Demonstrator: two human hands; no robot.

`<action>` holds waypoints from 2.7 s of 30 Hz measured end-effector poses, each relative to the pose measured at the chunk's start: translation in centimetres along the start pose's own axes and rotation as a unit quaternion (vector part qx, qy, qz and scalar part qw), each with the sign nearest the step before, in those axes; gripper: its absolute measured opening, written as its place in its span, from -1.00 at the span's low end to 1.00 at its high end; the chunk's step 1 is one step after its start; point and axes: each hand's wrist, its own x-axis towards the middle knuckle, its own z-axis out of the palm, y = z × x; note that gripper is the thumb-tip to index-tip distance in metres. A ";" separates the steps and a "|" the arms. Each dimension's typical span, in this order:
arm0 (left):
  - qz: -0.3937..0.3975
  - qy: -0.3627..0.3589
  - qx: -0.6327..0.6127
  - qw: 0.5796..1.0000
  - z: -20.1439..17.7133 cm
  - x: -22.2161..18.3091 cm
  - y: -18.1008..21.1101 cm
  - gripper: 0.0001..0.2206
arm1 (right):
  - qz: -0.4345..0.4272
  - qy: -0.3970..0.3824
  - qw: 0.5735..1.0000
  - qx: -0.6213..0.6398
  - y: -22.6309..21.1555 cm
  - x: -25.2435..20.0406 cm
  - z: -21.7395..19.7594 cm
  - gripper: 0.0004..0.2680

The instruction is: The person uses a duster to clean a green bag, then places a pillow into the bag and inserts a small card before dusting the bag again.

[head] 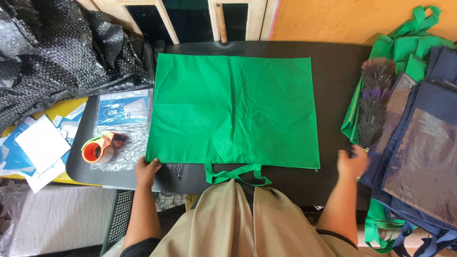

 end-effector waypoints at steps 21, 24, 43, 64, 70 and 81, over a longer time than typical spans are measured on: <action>0.219 -0.008 0.630 0.745 8.7 -8.9 4.0 -0.29 | -0.012 -0.601 0.752 0.271 -29.1 -7.7 -4.3 -0.63; 0.196 0.000 0.671 0.715 8.3 -7.4 2.8 -0.41 | -0.092 -0.658 0.690 0.288 -31.8 -6.9 -4.6 -0.70; 0.237 0.014 0.627 0.742 8.1 -7.2 1.6 -0.30 | -0.106 -0.638 0.684 0.337 -35.9 -4.1 2.1 -0.75; 0.244 0.007 0.603 0.760 8.3 -8.3 3.4 -0.27 | -0.023 -0.489 0.809 0.327 -37.8 -6.1 3.6 -0.75; 0.234 0.008 0.615 0.753 8.3 -7.9 3.0 -0.27 | 0.036 -0.628 0.668 0.397 -35.9 -2.4 -4.1 -0.75; 0.244 0.013 0.612 0.752 8.4 -8.4 3.4 -0.27 | 0.237 -0.413 0.776 0.414 -21.9 -0.2 -0.8 -0.76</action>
